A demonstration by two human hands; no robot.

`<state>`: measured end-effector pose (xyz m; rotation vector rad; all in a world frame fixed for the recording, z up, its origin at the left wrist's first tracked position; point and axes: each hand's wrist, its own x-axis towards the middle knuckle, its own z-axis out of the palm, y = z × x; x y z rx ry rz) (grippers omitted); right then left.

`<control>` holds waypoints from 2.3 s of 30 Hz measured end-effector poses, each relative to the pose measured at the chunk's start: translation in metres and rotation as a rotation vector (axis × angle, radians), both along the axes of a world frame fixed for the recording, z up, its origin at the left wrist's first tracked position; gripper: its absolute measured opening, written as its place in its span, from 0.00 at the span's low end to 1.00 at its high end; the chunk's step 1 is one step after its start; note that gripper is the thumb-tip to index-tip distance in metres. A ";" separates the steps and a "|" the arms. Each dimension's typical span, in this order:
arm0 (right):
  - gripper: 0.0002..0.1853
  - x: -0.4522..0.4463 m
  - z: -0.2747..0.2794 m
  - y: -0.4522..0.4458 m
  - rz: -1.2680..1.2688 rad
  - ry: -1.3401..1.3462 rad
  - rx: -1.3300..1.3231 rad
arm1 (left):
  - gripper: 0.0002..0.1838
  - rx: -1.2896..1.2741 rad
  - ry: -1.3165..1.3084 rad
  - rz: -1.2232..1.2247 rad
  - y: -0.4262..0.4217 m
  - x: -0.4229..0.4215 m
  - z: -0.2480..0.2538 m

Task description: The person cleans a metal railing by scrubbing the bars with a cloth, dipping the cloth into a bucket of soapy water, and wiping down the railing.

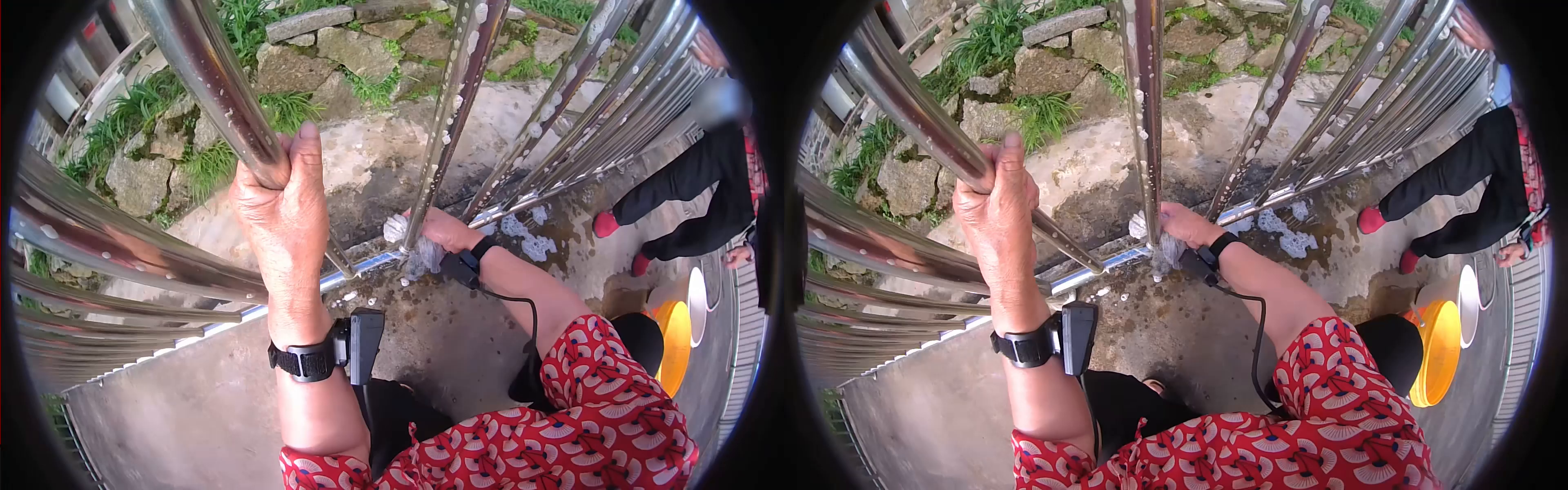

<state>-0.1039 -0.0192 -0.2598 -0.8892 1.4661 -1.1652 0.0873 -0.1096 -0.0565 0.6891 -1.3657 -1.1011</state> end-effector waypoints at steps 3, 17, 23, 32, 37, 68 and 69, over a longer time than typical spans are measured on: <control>0.14 0.004 0.025 0.013 -0.147 -0.550 -0.114 | 0.12 0.003 0.036 -0.012 0.001 -0.001 -0.001; 0.26 0.025 0.355 0.006 -0.231 0.016 -1.028 | 0.13 0.013 0.010 -0.067 0.001 0.001 -0.004; 0.26 0.012 0.472 -0.008 -0.295 0.130 -1.301 | 0.13 0.013 -0.058 -0.054 0.004 0.003 0.002; 0.16 0.035 0.405 0.006 -0.258 0.094 -1.024 | 0.14 -0.004 -0.031 -0.053 -0.001 0.002 -0.004; 0.36 0.037 0.271 0.003 -0.405 0.715 -0.952 | 0.10 -0.001 -0.004 -0.015 -0.001 -0.001 -0.004; 0.38 0.046 -0.022 0.033 -0.344 0.267 0.157 | 0.14 -0.060 0.009 0.006 0.003 -0.002 0.008; 0.38 0.061 0.004 0.035 -0.342 0.275 0.157 | 0.14 -0.058 0.001 -0.009 0.004 -0.001 0.009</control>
